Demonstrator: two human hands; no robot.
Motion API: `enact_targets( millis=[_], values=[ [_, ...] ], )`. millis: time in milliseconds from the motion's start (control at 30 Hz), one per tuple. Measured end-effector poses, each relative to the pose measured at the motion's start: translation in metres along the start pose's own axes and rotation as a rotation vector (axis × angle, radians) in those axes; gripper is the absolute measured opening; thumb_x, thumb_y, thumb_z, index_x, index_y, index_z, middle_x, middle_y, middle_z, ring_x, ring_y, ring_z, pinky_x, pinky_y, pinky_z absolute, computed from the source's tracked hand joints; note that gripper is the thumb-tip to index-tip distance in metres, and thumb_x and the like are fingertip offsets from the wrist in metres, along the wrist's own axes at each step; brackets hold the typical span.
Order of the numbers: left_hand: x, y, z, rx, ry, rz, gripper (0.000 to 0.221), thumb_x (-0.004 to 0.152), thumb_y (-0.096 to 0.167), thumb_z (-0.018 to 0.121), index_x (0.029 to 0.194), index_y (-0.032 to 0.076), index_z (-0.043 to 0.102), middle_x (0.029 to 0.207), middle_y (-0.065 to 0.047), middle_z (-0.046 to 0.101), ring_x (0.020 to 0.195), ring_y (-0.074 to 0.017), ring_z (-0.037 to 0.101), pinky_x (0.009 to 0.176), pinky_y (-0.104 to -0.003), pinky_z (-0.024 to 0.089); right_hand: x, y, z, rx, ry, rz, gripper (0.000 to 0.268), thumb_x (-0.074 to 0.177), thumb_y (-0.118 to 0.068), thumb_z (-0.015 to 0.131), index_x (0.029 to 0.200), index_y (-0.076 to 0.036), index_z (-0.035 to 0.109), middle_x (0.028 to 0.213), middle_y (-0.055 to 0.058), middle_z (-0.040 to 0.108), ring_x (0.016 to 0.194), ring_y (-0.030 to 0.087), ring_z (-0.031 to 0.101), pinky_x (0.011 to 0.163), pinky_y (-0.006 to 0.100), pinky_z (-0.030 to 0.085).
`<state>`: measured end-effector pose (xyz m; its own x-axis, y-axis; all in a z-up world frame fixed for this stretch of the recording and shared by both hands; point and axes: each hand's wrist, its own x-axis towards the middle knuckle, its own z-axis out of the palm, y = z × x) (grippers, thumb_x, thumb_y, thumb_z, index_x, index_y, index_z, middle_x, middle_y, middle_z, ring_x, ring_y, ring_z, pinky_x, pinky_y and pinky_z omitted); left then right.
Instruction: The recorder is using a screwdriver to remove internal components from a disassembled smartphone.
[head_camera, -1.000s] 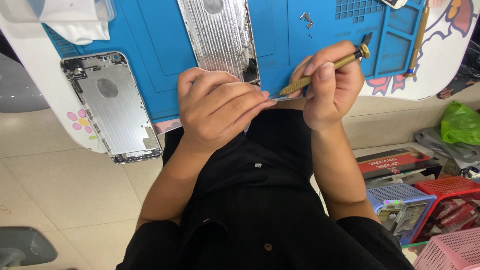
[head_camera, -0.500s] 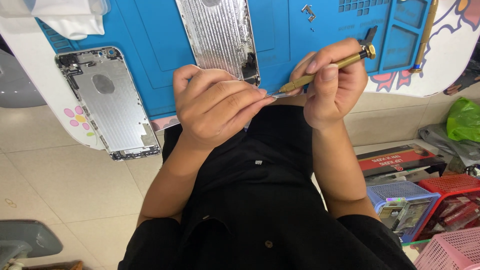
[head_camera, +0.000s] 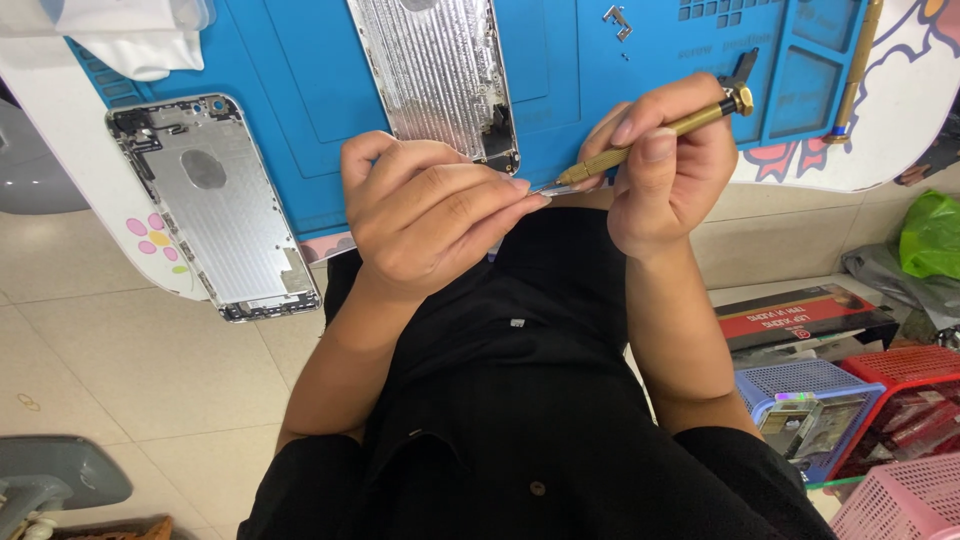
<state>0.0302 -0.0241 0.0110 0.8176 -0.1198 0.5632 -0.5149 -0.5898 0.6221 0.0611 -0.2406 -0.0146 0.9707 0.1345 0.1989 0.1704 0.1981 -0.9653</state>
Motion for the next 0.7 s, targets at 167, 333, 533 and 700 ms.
enact_targets(
  millis=[167,333,533,700],
  values=[
    [0.0002,0.0004,-0.0001,0.002,-0.001,-0.013,0.022,0.086,0.029,0.097,0.096,0.018,0.081,0.091,0.007,0.073,0.089,-0.0144,0.065,0.089,-0.035,0.036,0.0002,-0.0015,0.0007,-0.005,-0.005,0.002,0.035,0.116,-0.033,0.055,0.108,-0.001,0.046,0.075,0.011,0.054,0.054,0.017,0.059,0.049,0.024,0.046],
    [0.0007,0.0012,0.0001,0.002,-0.002,-0.016,0.022,0.085,0.029,0.097,0.095,0.018,0.081,0.091,0.007,0.073,0.088,-0.0144,0.065,0.089,-0.035,0.036,0.0007,-0.0009,0.0004,-0.005,-0.022,-0.001,0.034,0.116,-0.032,0.055,0.108,0.000,0.046,0.076,0.010,0.055,0.055,0.017,0.060,0.050,0.024,0.047],
    [0.0022,0.0005,-0.0012,-0.028,0.018,-0.015,0.028,0.084,0.030,0.098,0.097,0.014,0.078,0.092,0.006,0.074,0.087,-0.0161,0.064,0.083,-0.033,0.042,-0.0006,0.0016,-0.0010,0.015,-0.007,-0.011,0.033,0.116,-0.031,0.055,0.108,0.000,0.046,0.079,0.010,0.053,0.054,0.018,0.059,0.049,0.025,0.047],
    [0.0016,-0.0011,-0.0002,-0.044,0.038,-0.024,0.028,0.082,0.025,0.099,0.095,0.013,0.078,0.092,0.006,0.074,0.086,-0.0173,0.064,0.080,-0.032,0.042,-0.0003,0.0005,-0.0011,0.009,0.015,0.002,0.032,0.117,-0.031,0.055,0.108,-0.001,0.046,0.077,0.009,0.053,0.052,0.017,0.057,0.046,0.025,0.045]
  ],
)
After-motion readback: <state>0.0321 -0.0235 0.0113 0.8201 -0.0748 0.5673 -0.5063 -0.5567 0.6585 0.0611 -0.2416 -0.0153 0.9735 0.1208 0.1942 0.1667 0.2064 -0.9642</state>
